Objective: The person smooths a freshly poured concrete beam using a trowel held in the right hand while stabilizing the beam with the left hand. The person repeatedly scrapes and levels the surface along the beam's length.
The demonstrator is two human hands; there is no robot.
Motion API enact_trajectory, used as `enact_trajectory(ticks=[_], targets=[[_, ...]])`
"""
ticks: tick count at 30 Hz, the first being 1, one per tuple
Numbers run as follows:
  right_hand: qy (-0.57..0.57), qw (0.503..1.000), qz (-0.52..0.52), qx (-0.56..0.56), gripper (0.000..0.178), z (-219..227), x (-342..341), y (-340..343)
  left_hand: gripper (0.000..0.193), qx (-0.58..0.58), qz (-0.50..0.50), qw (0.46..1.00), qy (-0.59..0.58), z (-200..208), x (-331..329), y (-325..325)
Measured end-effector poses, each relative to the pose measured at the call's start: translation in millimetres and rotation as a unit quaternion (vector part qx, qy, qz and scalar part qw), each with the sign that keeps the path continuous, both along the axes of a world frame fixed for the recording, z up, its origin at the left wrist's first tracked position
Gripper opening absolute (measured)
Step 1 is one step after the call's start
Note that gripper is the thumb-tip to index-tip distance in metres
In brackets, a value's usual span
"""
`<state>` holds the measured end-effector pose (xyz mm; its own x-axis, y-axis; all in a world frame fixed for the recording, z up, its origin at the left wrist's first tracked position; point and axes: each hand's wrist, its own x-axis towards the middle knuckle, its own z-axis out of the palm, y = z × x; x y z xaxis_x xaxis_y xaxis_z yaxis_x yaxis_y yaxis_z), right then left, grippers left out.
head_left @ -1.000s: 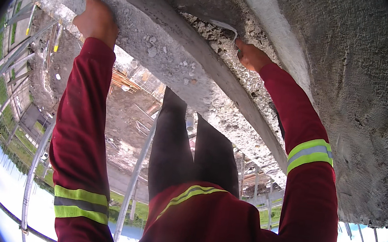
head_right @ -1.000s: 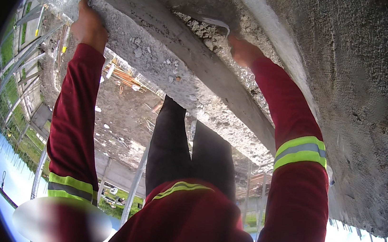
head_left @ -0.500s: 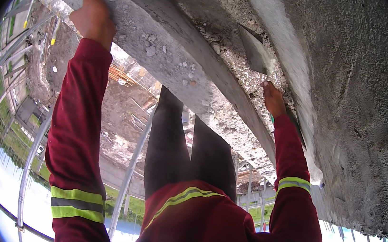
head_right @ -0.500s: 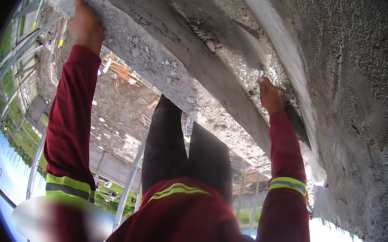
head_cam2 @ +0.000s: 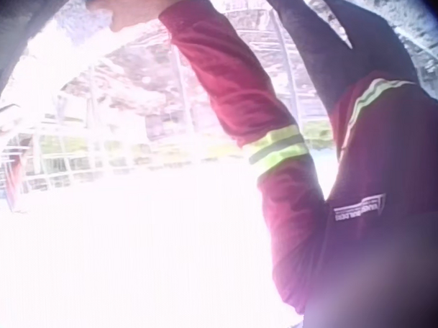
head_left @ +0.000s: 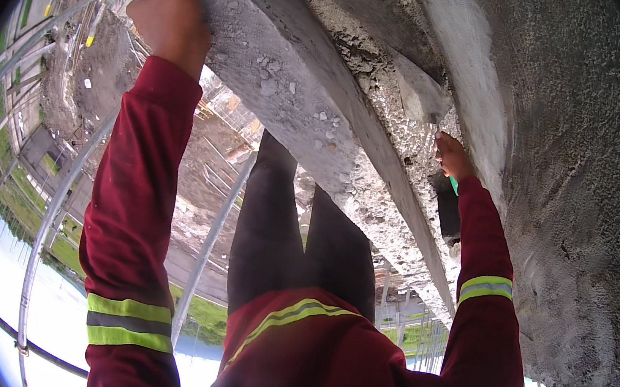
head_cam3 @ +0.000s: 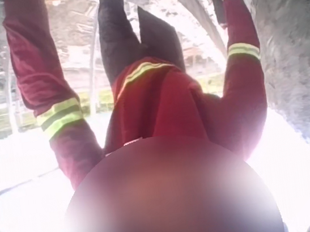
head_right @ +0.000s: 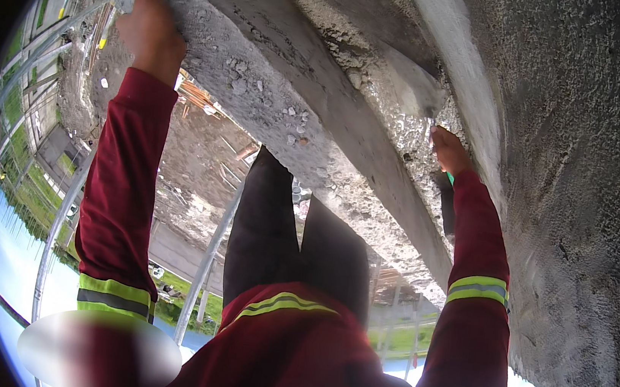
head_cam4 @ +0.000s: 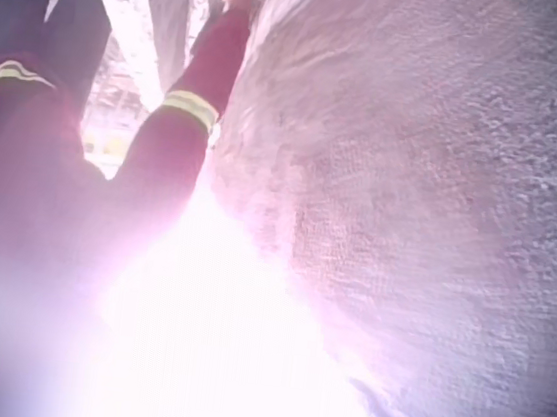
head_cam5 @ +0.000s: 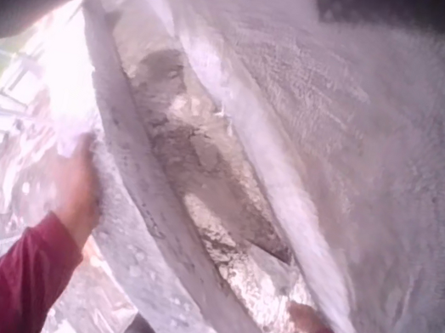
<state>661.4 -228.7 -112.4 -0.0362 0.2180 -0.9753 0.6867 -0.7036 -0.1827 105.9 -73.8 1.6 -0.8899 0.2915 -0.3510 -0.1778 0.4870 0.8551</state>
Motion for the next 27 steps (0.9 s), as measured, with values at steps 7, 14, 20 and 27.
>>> enact_trajectory(ticks=[7,14,20,27], targets=[[-0.043,0.998,-0.038,-0.031,0.041,0,-28,-10,0.061,0.068,-0.022,0.997,-0.004,-6,-8,1],[0.068,0.995,-0.069,0.015,0.044,-34,-73,-6,0.082,-0.001,-0.027,0.998,0.050,12,20,-1],[0.032,0.985,0.083,0.151,0.044,-29,-69,-25,0.055,0.039,-0.009,0.999,0.004,1,2,6],[0.060,0.981,0.017,0.183,0.045,-37,-103,-16,0.044,-0.099,-0.225,0.948,0.200,-24,-24,-18]])
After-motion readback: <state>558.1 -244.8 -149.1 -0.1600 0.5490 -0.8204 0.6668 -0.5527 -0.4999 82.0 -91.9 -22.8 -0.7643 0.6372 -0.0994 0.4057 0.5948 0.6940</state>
